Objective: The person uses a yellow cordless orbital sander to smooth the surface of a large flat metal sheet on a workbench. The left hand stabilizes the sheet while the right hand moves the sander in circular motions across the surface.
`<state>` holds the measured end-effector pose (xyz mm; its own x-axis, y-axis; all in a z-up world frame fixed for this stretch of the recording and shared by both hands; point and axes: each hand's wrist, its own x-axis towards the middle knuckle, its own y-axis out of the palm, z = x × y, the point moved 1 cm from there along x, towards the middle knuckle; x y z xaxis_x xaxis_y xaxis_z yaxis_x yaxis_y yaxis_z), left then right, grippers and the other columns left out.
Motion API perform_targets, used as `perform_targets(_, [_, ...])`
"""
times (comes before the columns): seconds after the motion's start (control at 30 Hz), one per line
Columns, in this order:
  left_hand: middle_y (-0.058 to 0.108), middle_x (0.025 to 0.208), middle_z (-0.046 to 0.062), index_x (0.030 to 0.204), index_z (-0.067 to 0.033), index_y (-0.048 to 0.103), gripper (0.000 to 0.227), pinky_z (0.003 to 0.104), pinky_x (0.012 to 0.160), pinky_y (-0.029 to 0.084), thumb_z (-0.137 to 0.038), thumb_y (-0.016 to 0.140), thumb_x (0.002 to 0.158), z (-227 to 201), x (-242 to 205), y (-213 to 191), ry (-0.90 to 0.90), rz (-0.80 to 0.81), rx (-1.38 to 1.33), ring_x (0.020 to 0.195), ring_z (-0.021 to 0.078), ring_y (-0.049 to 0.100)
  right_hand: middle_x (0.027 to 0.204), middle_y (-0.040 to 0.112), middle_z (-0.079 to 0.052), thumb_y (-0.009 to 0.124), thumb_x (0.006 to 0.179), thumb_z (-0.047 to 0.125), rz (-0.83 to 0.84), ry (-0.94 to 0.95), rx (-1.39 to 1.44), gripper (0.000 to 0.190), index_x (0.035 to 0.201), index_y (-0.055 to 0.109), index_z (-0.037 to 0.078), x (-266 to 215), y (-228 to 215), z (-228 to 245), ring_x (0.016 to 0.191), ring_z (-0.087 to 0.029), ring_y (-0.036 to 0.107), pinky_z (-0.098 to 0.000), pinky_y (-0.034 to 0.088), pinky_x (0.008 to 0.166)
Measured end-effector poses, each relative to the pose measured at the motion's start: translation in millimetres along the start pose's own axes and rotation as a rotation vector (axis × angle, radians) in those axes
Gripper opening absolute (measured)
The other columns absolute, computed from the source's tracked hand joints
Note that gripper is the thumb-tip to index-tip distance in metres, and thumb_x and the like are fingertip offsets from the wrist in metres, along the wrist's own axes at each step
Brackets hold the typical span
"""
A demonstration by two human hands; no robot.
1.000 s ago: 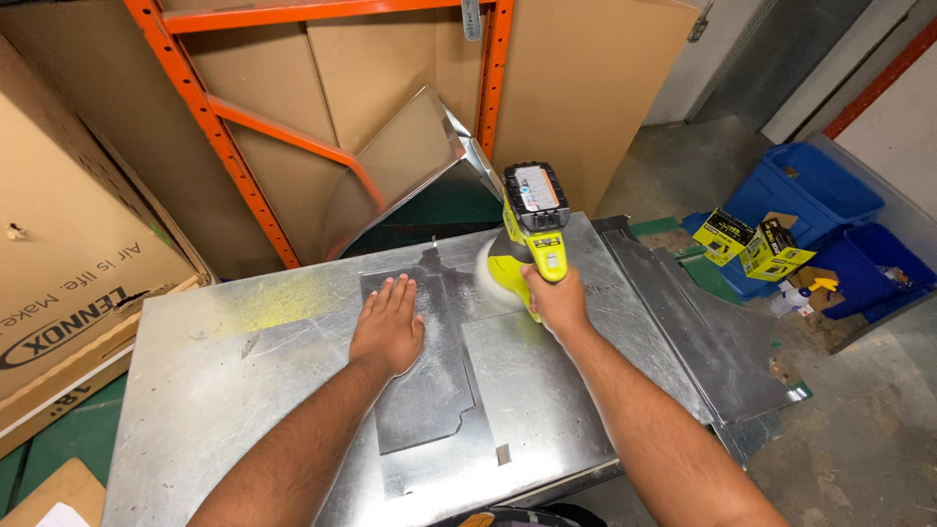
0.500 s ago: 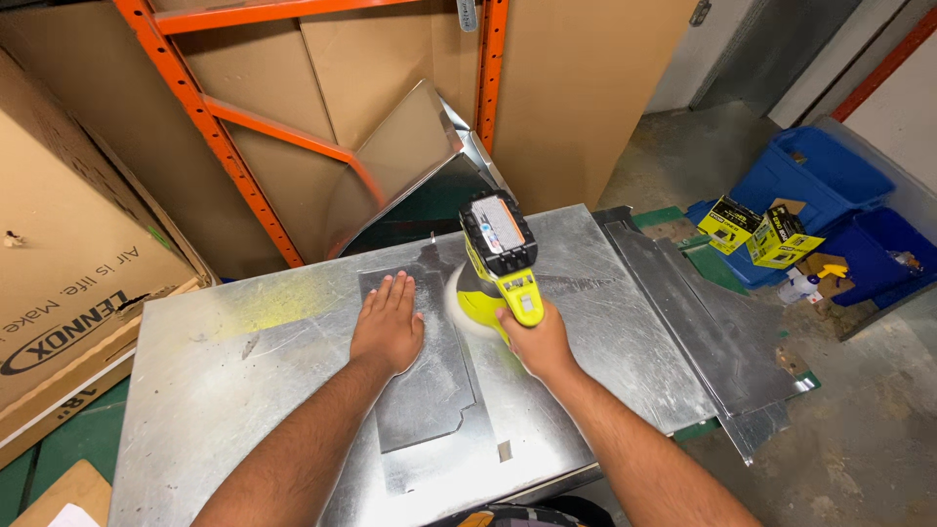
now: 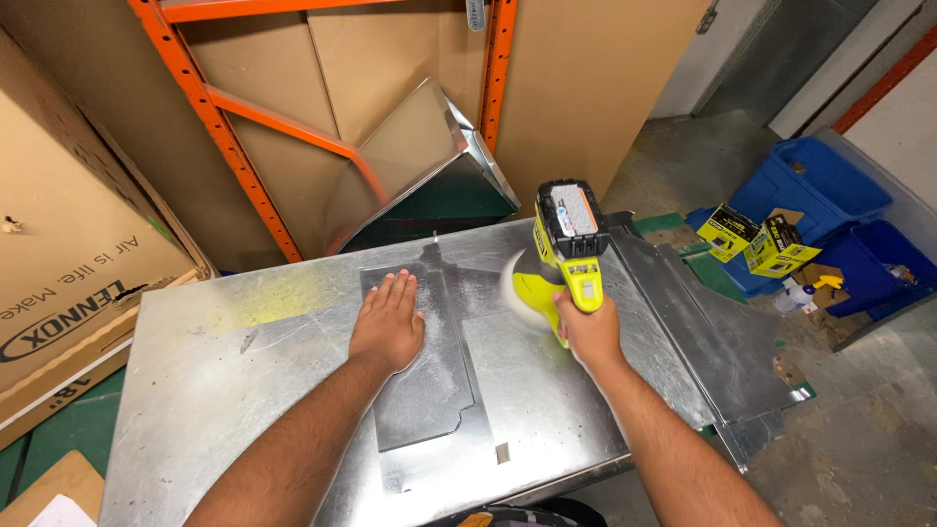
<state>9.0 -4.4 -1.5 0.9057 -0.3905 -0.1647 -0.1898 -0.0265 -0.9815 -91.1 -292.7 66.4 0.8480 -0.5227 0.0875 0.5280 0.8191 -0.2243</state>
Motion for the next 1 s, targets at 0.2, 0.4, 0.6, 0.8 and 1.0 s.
perform_targets(0.2, [0.011,0.174,0.003,0.165,-0.0145,0.016,0.067,0.042,0.129,0.009,-0.042,0.017,0.104,0.1,0.0,0.0,0.0,-0.007,-0.003,0.16,0.0233,0.008,0.043,0.052,-0.009,0.073,0.087,0.012,-0.038,0.006,0.064,0.015,0.078,0.066,0.002,37.3,10.0,-8.5,0.036,-0.018,0.056,-0.0306,0.048,0.044])
perform_targets(0.4, [0.01,0.174,0.004,0.165,-0.0143,0.015,0.067,0.042,0.128,0.009,-0.04,0.017,0.104,-1.2,2.1,1.8,-0.001,-0.007,0.015,0.16,0.0234,0.008,0.042,0.052,-0.009,0.075,0.085,0.011,0.002,-0.023,0.08,0.015,0.078,0.066,0.002,43.3,32.2,-4.7,0.036,-0.017,0.057,-0.03,0.047,0.042])
perform_targets(0.6, [0.009,0.174,0.003,0.166,-0.0152,0.013,0.068,0.042,0.129,0.008,-0.041,0.017,0.103,-1.5,1.5,-0.7,-0.012,0.007,0.01,0.16,0.0231,0.007,0.04,0.053,-0.009,0.079,0.082,0.016,0.051,0.018,-0.001,0.018,0.074,0.068,0.004,18.0,49.5,11.5,0.036,-0.02,0.06,-0.0318,0.049,0.045])
perform_targets(0.8, [0.011,0.174,0.003,0.166,-0.0156,0.014,0.067,0.041,0.129,0.008,-0.042,0.018,0.104,-0.4,4.0,2.9,-0.007,-0.008,0.023,0.16,0.023,0.007,0.038,0.05,-0.01,0.077,0.083,0.011,0.13,0.011,0.07,0.02,0.073,0.063,0.002,-5.1,38.9,-8.3,0.034,-0.018,0.055,-0.0289,0.049,0.045])
perform_targets(1.0, [0.011,0.174,0.002,0.166,-0.0165,0.014,0.068,0.041,0.129,0.007,-0.043,0.018,0.103,0.5,3.4,3.7,-0.013,-0.005,0.02,0.16,0.0223,0.007,0.037,0.049,-0.01,0.078,0.083,0.009,0.097,0.041,0.064,0.021,0.071,0.064,-0.001,-26.4,6.0,-15.0,0.033,-0.019,0.054,-0.0304,0.046,0.043])
